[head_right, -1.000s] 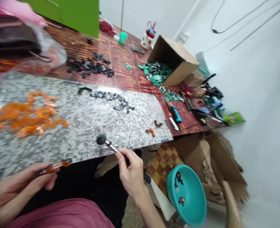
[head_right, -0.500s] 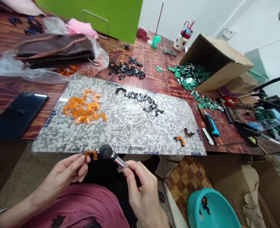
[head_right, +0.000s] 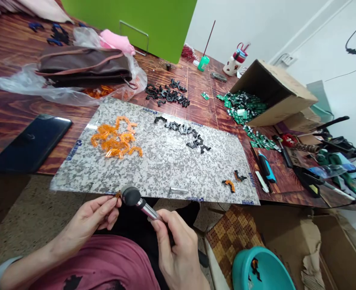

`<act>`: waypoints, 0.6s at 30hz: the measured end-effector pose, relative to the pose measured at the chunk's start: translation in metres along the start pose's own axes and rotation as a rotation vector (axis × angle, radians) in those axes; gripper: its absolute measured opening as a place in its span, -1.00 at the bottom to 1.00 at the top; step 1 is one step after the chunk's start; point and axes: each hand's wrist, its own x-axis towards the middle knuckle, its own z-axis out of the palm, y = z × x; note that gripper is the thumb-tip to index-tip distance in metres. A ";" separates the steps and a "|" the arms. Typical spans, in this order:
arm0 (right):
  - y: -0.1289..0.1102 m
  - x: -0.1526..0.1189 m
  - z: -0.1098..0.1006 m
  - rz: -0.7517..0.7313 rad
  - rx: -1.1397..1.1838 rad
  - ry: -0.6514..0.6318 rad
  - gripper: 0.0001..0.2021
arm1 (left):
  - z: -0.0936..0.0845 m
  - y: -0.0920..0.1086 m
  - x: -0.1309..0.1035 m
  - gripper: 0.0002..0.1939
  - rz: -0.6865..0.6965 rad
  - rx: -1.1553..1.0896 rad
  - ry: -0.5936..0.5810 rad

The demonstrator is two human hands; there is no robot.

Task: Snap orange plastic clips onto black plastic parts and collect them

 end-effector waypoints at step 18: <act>0.020 0.031 -0.012 0.096 -0.058 0.076 -0.80 | -0.009 0.000 -0.001 -0.41 -0.048 0.135 0.006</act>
